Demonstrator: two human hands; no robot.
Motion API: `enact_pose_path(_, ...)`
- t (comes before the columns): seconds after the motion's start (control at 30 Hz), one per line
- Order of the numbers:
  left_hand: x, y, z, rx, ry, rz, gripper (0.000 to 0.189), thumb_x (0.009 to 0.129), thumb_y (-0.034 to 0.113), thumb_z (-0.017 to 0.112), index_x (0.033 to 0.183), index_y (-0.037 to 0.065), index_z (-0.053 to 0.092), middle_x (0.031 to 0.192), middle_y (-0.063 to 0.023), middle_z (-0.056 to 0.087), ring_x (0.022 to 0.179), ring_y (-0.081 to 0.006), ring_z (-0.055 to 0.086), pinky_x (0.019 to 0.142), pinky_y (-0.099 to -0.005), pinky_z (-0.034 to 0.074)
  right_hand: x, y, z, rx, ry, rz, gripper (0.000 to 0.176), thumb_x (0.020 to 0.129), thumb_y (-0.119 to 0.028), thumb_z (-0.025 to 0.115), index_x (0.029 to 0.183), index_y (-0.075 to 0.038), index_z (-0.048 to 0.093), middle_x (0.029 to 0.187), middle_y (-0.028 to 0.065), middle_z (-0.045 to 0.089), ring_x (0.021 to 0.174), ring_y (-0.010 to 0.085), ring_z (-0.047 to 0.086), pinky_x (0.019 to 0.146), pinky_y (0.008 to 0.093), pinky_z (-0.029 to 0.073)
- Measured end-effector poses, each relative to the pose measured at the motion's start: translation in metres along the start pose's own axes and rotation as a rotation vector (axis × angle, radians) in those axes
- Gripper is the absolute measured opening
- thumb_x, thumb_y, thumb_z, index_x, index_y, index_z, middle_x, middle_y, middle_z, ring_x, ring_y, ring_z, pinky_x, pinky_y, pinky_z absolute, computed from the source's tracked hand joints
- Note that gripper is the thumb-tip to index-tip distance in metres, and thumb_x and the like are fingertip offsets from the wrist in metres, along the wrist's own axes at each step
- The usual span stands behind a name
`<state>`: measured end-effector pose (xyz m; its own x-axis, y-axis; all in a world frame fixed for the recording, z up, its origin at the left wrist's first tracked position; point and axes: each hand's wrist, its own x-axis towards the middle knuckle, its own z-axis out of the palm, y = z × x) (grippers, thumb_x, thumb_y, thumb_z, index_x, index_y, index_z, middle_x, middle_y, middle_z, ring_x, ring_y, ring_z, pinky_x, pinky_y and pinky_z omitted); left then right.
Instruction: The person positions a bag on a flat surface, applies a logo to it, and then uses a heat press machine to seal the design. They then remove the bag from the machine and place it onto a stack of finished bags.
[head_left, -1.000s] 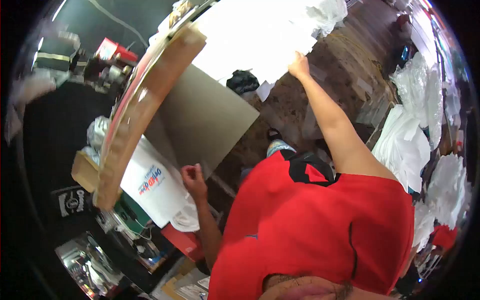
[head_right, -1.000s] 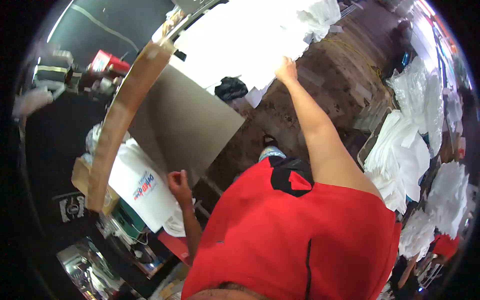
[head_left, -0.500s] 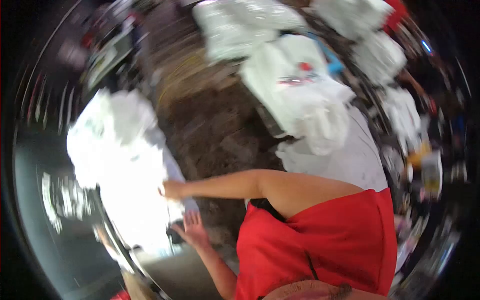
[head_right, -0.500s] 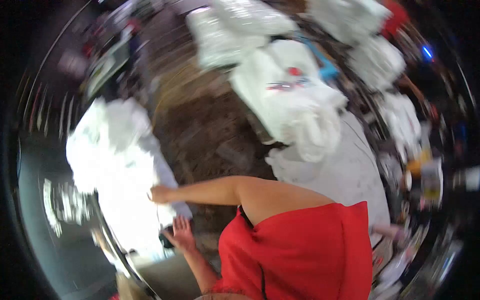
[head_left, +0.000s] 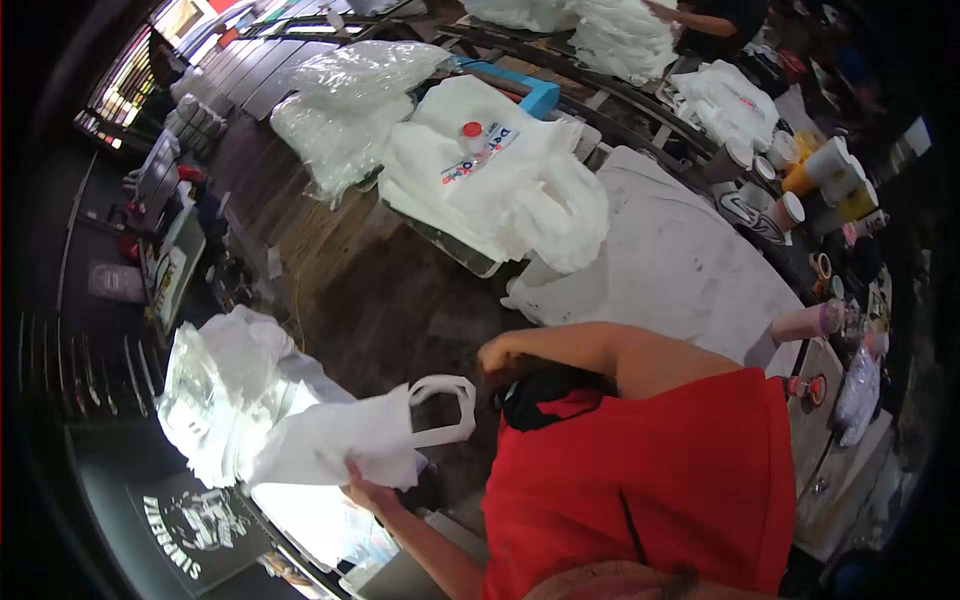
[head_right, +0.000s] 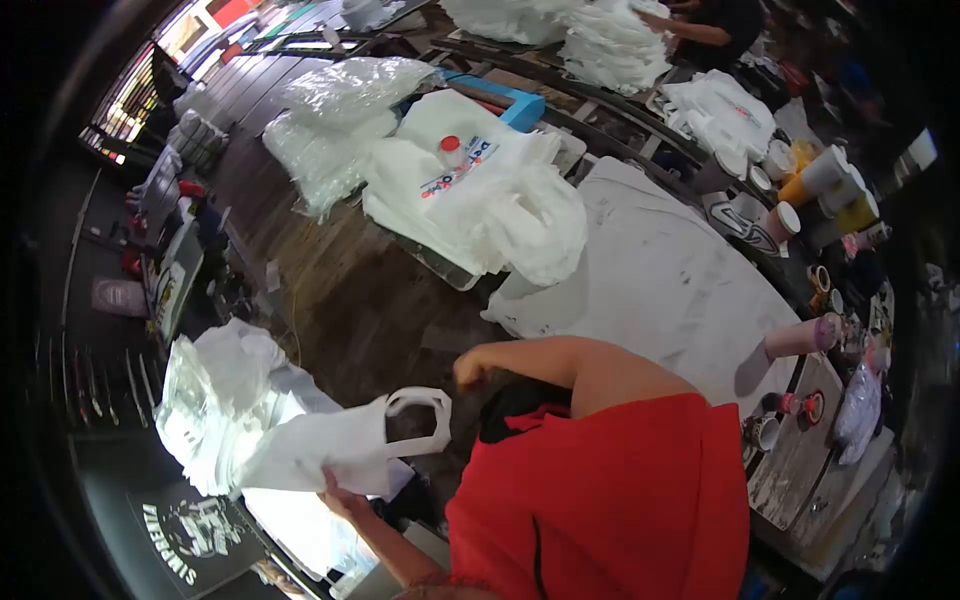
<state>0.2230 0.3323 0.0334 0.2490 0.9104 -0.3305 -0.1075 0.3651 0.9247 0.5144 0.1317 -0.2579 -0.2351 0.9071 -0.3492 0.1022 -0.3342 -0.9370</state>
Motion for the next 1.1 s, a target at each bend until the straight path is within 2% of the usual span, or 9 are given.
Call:
enact_pose_path(0.03,-0.017,0.004,0.002,0.116,0.074,0.06,0.042,0.096,0.011,0.063,0.134,-0.004,0.052,0.115,-0.0181,0.065,0.099,-0.0316,0.066,0.086,-0.0454,0.056,-0.033,-0.031,-0.007,0.182,0.152,0.426,0.032,0.093,-0.032,0.066,0.114,-0.007,0.067,0.099,0.0101,0.071,0.079,0.0241,0.067,0.072,0.041,0.054)
enact_pose_path(0.13,-0.064,-0.002,-0.022,0.248,-0.188,0.221,0.048,0.097,0.009,0.063,0.141,-0.002,0.047,0.116,-0.0172,0.065,0.095,-0.0272,0.066,0.078,-0.042,0.059,-0.031,-0.074,0.0,0.706,0.389,0.341,0.054,0.096,-0.048,0.06,0.131,-0.007,0.059,0.114,0.0098,0.069,0.092,0.0244,0.066,0.08,0.0412,0.053)
enact_pose_path(0.37,-0.22,-0.012,-0.055,-0.015,-0.004,0.195,0.052,0.101,0.01,0.057,0.148,-0.002,0.038,0.117,-0.02,0.062,0.092,-0.0277,0.067,0.071,-0.0443,0.061,0.008,-0.176,0.106,0.742,-0.427,0.234,0.055,0.1,-0.045,0.058,0.138,-0.004,0.056,0.123,0.0104,0.066,0.108,0.0252,0.063,0.088,0.0424,0.051)
enact_pose_path(0.5,-0.275,-0.086,-0.168,-0.159,0.334,0.033,0.052,0.098,0.014,0.063,0.141,-0.007,0.043,0.119,-0.0188,0.062,0.097,-0.0306,0.066,0.079,-0.0475,0.06,-0.006,-0.217,0.15,0.466,-0.156,0.0,0.028,0.09,-0.013,0.075,0.115,-0.002,0.068,0.103,0.0048,0.069,0.093,0.0203,0.067,0.081,0.0313,0.053)
enact_pose_path(0.63,-0.347,-0.112,-0.188,-0.178,0.784,0.103,0.046,0.094,0.019,0.07,0.124,-0.013,0.055,0.117,-0.0199,0.064,0.101,-0.0308,0.066,0.086,-0.0453,0.059,0.033,-0.223,0.211,0.284,-0.356,0.137,0.03,0.087,-0.023,0.078,0.107,-0.001,0.07,0.091,0.0013,0.07,0.084,0.0145,0.066,0.078,0.0292,0.051)
enact_pose_path(0.73,-0.368,-0.172,-0.238,-0.222,0.933,0.093,0.046,0.093,0.016,0.071,0.128,-0.009,0.054,0.122,-0.0212,0.061,0.101,-0.0318,0.066,0.084,-0.0476,0.059,0.054,-0.242,0.26,-0.431,-0.357,-0.215,0.035,0.085,-0.033,0.077,0.102,-0.003,0.074,0.096,0.0098,0.073,0.086,0.0194,0.068,0.076,0.035,0.052)
enact_pose_path(1.0,-0.363,-0.22,-0.288,0.018,1.036,0.162,0.072,0.079,-0.003,0.077,0.142,-0.009,0.042,0.132,-0.0223,0.057,0.108,-0.0345,0.063,0.096,-0.0456,0.054,0.198,-0.373,0.165,-0.59,0.045,-0.104,0.109,0.083,-0.024,0.08,0.16,-0.007,0.004,0.079,0.0167,0.073,0.065,0.0214,0.069,0.054,0.0343,0.055)
enact_pose_path(1.07,-0.358,-0.224,-0.3,0.064,1.056,0.133,0.075,0.079,0.0,0.078,0.143,-0.009,0.04,0.135,-0.0237,0.055,0.112,-0.0346,0.06,0.099,-0.0451,0.052,0.249,-0.411,0.105,-0.997,0.085,-0.183,0.104,0.085,-0.014,0.073,0.16,-0.008,0.0,0.08,0.0185,0.074,0.068,0.0244,0.07,0.056,0.0359,0.056)
enact_pose_path(1.1,-0.35,-0.223,-0.303,0.105,1.107,0.116,0.077,0.079,0.003,0.079,0.144,-0.009,0.039,0.139,-0.0251,0.052,0.117,-0.0348,0.058,0.102,-0.0445,0.049,0.208,-0.451,0.102,-0.96,0.376,-0.128,0.078,0.084,-0.007,0.065,0.154,-0.004,0.032,0.081,0.0195,0.074,0.075,0.0282,0.072,0.068,0.0399,0.058)
